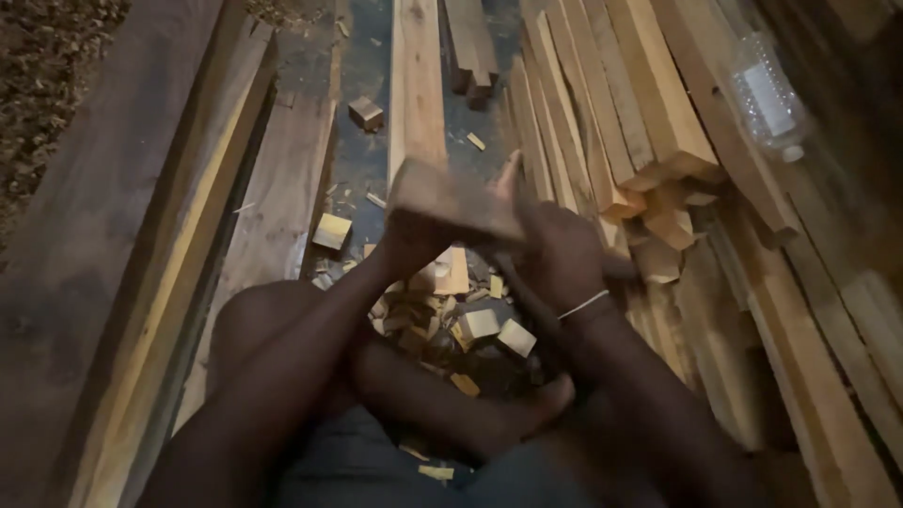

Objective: Using a mallet and chisel to carve a joint in a wooden beam.

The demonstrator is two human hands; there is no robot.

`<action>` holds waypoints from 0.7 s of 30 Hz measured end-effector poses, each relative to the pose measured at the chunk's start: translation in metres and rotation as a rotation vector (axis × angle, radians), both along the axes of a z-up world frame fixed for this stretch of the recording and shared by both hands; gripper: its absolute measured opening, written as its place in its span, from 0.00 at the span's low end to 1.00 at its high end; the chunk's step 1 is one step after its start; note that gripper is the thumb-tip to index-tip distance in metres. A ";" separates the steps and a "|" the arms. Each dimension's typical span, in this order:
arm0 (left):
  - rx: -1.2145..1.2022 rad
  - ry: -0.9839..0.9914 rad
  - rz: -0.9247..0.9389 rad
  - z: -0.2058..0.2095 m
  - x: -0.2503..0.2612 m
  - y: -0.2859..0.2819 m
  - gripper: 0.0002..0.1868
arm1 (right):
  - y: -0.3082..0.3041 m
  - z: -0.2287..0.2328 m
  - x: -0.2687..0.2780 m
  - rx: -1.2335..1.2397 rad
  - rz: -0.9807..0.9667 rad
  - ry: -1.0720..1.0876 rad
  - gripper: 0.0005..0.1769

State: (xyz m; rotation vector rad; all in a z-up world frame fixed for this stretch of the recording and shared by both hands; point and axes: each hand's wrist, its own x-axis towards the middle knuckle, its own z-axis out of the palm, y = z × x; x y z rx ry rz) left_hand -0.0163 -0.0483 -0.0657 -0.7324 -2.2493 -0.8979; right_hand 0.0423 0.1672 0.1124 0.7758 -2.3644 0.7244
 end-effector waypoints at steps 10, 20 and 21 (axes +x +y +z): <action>0.724 -0.603 -0.145 0.016 0.014 -0.005 0.09 | 0.003 -0.032 0.016 -0.801 0.103 -0.361 0.14; 0.232 -0.593 0.065 0.038 0.026 0.005 0.10 | 0.059 -0.111 0.069 -1.070 -0.112 -0.642 0.10; 0.105 -0.547 0.148 0.053 0.033 0.006 0.10 | 0.067 -0.119 0.078 -1.033 -0.175 -0.671 0.07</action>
